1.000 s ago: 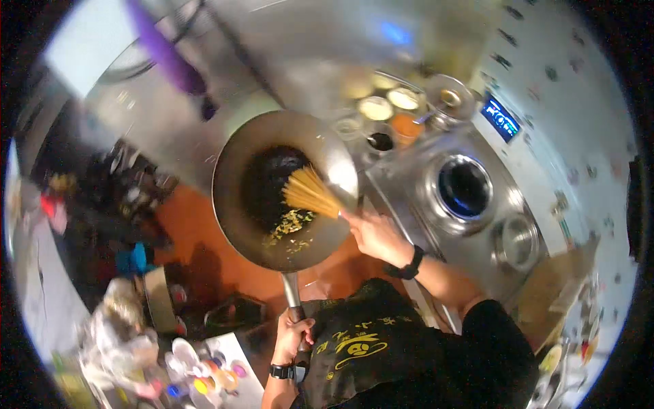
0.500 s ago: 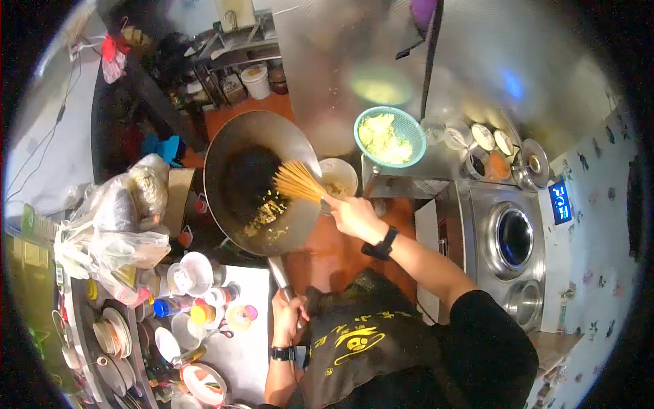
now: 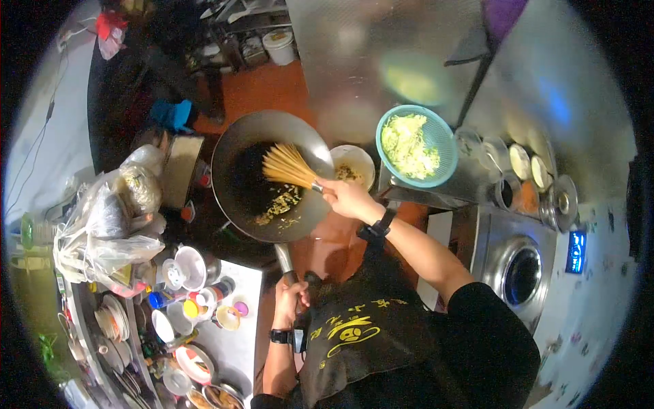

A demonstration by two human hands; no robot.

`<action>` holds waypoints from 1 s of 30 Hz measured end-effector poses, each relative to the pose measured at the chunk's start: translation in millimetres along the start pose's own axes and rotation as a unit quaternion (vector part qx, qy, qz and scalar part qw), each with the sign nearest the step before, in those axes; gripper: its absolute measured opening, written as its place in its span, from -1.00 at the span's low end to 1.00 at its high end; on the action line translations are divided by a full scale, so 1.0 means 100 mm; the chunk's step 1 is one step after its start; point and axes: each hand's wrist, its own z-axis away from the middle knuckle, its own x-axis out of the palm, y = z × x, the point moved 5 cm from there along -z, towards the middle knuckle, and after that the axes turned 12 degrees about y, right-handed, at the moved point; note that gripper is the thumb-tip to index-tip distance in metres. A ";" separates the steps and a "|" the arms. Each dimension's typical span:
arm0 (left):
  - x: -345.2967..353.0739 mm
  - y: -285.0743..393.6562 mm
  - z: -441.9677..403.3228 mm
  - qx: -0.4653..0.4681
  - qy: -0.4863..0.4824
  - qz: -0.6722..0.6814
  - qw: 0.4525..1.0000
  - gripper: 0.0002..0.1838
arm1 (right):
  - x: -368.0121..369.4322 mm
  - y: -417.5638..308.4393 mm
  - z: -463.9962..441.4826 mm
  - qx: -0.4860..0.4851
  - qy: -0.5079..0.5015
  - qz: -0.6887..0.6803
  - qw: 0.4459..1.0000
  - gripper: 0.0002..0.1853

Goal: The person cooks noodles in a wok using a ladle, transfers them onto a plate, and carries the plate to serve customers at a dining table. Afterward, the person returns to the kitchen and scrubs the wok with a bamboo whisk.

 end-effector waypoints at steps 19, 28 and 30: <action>1.16 -0.16 -0.76 -0.083 0.030 -0.024 0.996 -0.81 | 0.50 1.41 0.31 0.002 -0.045 -0.218 0.975 -0.54; 0.85 -0.16 -1.27 -0.085 0.048 -0.072 0.993 -0.86 | 0.13 1.57 0.46 -0.099 -0.037 -0.050 0.993 -0.44; 0.89 -0.08 -1.30 -0.096 0.050 -0.080 0.991 -0.87 | 0.38 1.83 0.61 -0.108 -0.014 0.014 0.994 -0.41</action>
